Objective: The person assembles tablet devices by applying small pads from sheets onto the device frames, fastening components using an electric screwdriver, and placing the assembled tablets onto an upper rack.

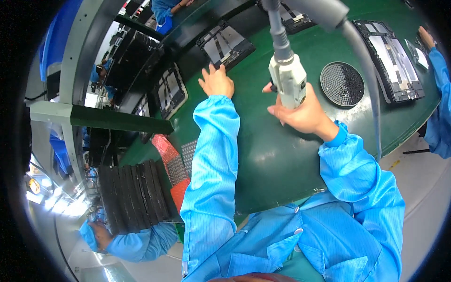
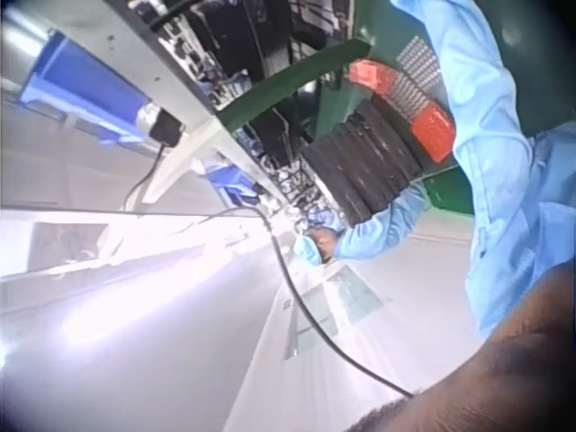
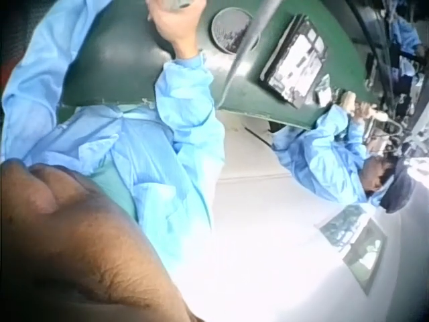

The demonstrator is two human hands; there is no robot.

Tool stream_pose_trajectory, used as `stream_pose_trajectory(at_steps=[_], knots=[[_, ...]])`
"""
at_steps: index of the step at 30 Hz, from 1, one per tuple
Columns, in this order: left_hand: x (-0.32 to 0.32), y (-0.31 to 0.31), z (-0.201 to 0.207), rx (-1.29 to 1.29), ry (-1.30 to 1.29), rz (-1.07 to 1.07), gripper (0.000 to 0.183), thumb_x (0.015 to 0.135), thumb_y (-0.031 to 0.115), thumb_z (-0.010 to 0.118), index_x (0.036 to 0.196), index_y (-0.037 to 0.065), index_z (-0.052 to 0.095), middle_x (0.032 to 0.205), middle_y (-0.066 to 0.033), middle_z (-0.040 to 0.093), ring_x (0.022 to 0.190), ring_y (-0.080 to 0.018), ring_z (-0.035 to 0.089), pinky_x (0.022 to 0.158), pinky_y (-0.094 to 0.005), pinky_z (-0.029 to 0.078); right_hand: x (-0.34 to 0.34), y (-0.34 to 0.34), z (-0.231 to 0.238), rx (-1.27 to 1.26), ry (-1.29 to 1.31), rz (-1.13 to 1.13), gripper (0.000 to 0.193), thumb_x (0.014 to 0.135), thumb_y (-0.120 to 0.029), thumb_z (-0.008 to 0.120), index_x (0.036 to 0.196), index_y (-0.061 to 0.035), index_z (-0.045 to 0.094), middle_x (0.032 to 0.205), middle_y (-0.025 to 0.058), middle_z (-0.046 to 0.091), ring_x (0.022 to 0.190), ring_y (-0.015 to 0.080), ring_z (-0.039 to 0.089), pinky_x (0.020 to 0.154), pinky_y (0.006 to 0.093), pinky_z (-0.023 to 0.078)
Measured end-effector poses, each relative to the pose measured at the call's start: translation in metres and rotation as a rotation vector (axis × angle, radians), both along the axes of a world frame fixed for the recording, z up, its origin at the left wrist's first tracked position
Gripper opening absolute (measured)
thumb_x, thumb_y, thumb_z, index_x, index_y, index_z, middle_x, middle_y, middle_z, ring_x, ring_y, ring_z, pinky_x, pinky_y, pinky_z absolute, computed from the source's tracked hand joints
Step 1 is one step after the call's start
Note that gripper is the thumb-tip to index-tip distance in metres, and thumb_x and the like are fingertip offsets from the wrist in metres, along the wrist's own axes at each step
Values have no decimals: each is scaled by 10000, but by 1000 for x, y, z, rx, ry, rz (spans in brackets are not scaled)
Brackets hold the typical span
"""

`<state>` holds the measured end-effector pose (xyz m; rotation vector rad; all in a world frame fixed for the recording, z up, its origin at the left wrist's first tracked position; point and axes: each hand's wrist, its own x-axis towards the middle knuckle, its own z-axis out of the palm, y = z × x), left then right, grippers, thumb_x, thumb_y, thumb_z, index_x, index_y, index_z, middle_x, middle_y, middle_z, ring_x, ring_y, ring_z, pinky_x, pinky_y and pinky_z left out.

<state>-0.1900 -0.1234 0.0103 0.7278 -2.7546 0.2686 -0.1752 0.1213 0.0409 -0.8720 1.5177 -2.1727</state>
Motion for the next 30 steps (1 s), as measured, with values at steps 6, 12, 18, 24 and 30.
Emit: stream_pose_trajectory(at_steps=[6, 12, 18, 24, 30], knots=[[22, -75, 10, -96, 44, -129, 398, 674, 118, 605, 1058, 45, 529, 1147, -125, 482, 1104, -320, 443, 891, -492, 377, -4, 9, 1, 76, 3, 137, 405, 737, 74, 608, 1098, 6, 437, 728, 35, 547, 519, 63, 496, 459, 214, 409], [82, -174, 8, -284, -371, 429, 409, 766, 140, 563, 1168, 101, 497, 1186, -97, 468, 1183, -258, 389, 942, -561, 312, -5, 7, 9, 11, -4, 88, 295, 661, -30, 640, 950, -15, 584, 849, 56, 604, 796, 97, 540, 741, 261, 441], [94, -202, 4, -145, -398, 297, 422, 687, 142, 639, 1074, 36, 507, 1109, -110, 547, 1005, -269, 570, 809, -426, 466, 7, 17, 7, 20, -24, 70, 297, 649, -32, 655, 938, -22, 592, 837, 59, 597, 794, 129, 569, 753, 285, 448], [81, -159, 54, -243, -4, 158, 298, 606, 240, 570, 850, 70, 593, 778, -130, 645, 733, -297, 619, 685, -433, 429, -1, 8, -3, -48, 11, 1, 308, 663, -21, 664, 960, -42, 582, 814, 15, 563, 684, 89, 515, 642, 258, 440], [74, -124, 109, -266, 359, -83, 259, 602, 218, 594, 812, 73, 642, 718, -150, 636, 667, -328, 613, 642, -425, 487, 3, 13, -8, 37, 8, -17, 391, 757, 38, 601, 1121, 25, 458, 642, -8, 473, 509, 54, 449, 434, 186, 375]])
